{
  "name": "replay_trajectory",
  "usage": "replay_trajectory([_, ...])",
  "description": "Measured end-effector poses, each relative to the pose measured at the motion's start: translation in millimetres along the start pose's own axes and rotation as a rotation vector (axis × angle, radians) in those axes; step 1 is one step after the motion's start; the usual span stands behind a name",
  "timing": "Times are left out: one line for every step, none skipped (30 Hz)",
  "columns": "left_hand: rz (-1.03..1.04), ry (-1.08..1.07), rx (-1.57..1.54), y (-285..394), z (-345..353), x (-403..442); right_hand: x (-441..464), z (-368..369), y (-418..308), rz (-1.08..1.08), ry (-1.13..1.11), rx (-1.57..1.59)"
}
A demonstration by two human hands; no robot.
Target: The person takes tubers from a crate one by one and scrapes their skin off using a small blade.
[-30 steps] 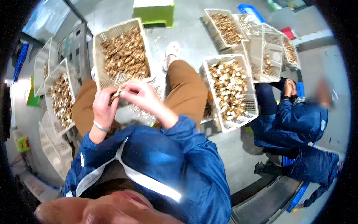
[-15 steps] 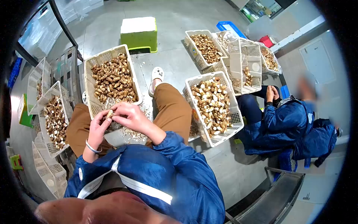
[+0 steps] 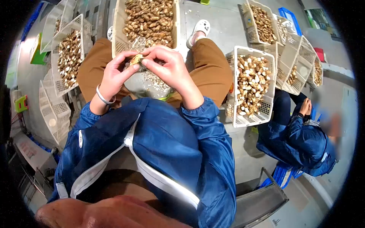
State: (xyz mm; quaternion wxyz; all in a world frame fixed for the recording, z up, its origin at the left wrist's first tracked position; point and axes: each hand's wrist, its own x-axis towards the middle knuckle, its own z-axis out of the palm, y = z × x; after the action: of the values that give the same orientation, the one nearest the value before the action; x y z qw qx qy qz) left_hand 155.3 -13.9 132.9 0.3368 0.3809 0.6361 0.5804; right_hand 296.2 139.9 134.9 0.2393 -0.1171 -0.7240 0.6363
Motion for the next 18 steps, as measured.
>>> replay_trajectory([0.03,0.026,0.09,1,-1,1,5,3,3,-0.255,0.021,-0.168])
replay_trajectory([0.069,0.027,0.172,2,-3,2,6,7,3,-0.298,0.045,-0.27])
replay_trajectory([0.113,0.026,0.251,3,-5,3,7,7,5,-0.262,0.052,-0.226])
replay_trajectory([0.157,0.025,0.331,3,-5,5,8,6,8,-0.228,0.058,-0.183])
replay_trajectory([0.159,0.043,0.23,-3,-3,6,6,6,12,0.021,0.064,0.001])
replay_trajectory([0.144,0.031,0.292,-2,-4,6,6,7,13,0.17,0.085,0.191])
replay_trajectory([0.131,0.019,0.355,0,-6,6,6,6,13,0.145,0.061,0.145])
replay_trajectory([0.117,0.009,0.418,3,-8,6,7,6,14,0.12,0.036,0.099])
replay_trajectory([0.144,0.0,0.53,7,-10,8,11,8,17,-0.078,0.032,-0.061])
replay_trajectory([0.201,-0.013,0.652,7,-11,10,14,11,20,-0.274,0.029,-0.219])
replay_trajectory([0.224,-0.014,0.658,8,-12,9,13,13,20,-0.218,0.019,-0.247])
replay_trajectory([0.25,-0.014,0.664,7,-14,8,12,14,27,-0.088,0.021,-0.151])
replay_trajectory([0.211,-0.041,0.661,5,-19,7,13,15,33,0.096,0.025,0.068])
replay_trajectory([0.16,-0.001,0.662,4,-26,4,14,15,41,0.279,0.029,0.288])
replay_trajectory([0.107,0.036,0.663,3,-37,0,15,14,54,0.283,0.018,0.28])
replay_trajectory([0.055,0.073,0.665,0,-51,-3,15,9,69,0.339,-0.034,0.117])
replay_trajectory([0.033,0.221,0.726,-1,-70,-3,14,12,73,0.301,-0.036,0.086])
replay_trajectory([0.009,0.37,0.785,-4,-97,-5,13,15,76,0.265,-0.039,0.055])
